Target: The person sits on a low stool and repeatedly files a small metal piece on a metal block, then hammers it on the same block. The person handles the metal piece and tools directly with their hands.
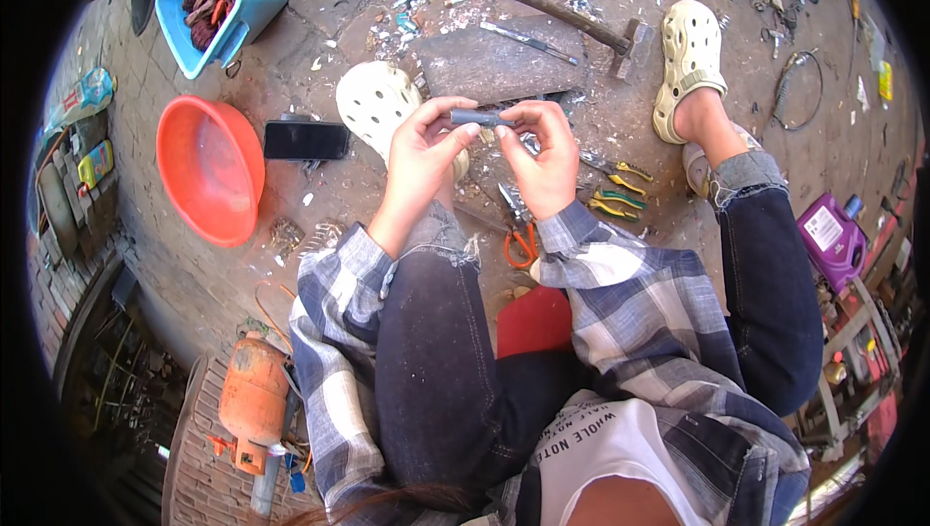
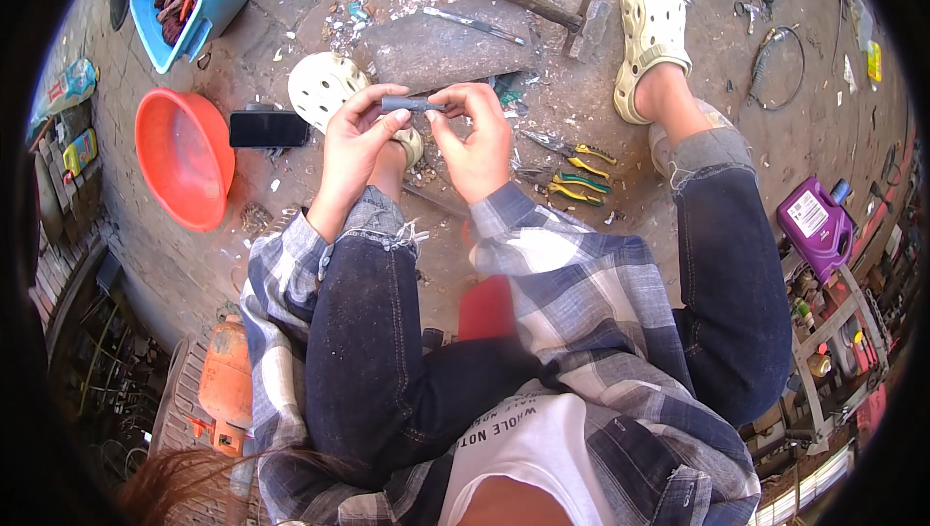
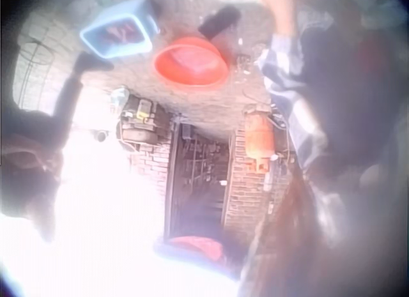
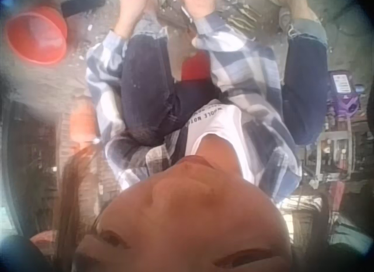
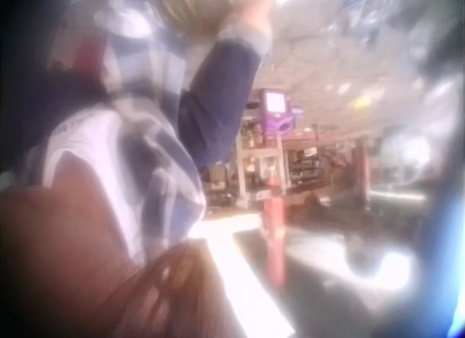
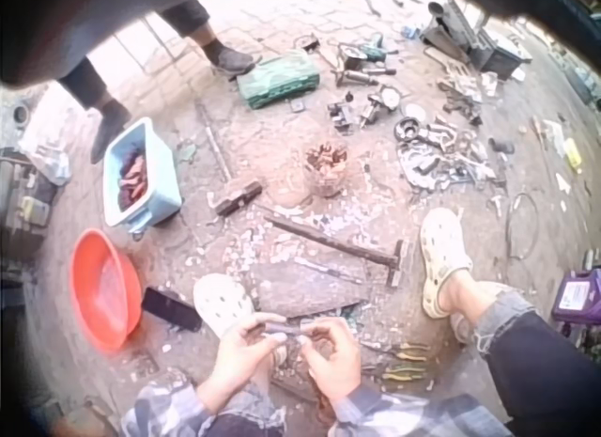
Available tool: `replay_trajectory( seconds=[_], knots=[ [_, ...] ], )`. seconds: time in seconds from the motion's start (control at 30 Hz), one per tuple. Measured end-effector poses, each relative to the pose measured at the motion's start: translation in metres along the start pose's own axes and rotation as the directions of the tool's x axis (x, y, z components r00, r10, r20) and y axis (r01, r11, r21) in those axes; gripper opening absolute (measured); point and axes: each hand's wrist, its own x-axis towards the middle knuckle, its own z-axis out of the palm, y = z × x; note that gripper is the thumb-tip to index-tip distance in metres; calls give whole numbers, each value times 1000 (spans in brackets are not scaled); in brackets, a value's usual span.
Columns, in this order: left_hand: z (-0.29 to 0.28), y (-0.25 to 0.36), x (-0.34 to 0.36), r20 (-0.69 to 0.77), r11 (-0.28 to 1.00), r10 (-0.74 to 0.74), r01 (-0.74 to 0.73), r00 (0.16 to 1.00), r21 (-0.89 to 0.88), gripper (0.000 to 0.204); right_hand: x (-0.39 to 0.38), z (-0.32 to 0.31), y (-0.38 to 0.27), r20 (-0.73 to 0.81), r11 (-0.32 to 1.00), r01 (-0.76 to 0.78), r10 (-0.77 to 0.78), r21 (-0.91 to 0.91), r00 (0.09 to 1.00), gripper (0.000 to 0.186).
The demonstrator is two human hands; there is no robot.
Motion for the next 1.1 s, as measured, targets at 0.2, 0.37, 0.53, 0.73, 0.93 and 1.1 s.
replay_trajectory(
  seconds=[0.2,0.37,0.53,0.73,0.93,1.1],
  knots=[
    [-7,-24,33,-105,989,36,-21,994,144,21,-5,-6,28,-165,986,-165,165,17,972,19],
    [0,-54,71,-69,698,344,-205,937,686,23,-24,-47,84,-290,954,-248,193,-166,937,14],
    [7,-55,70,60,304,506,-243,861,921,23,-68,-98,135,-430,867,-320,140,-382,892,12],
    [-5,-57,63,75,235,478,-210,875,949,25,-144,-105,141,48,741,-218,319,-635,946,18],
    [-1,-48,64,188,161,529,-315,827,935,20,-154,-76,134,126,778,-134,264,-614,956,16],
    [14,-39,89,342,57,536,-437,772,898,14,-74,-86,119,-155,872,-170,110,-458,982,16]
  ],
)
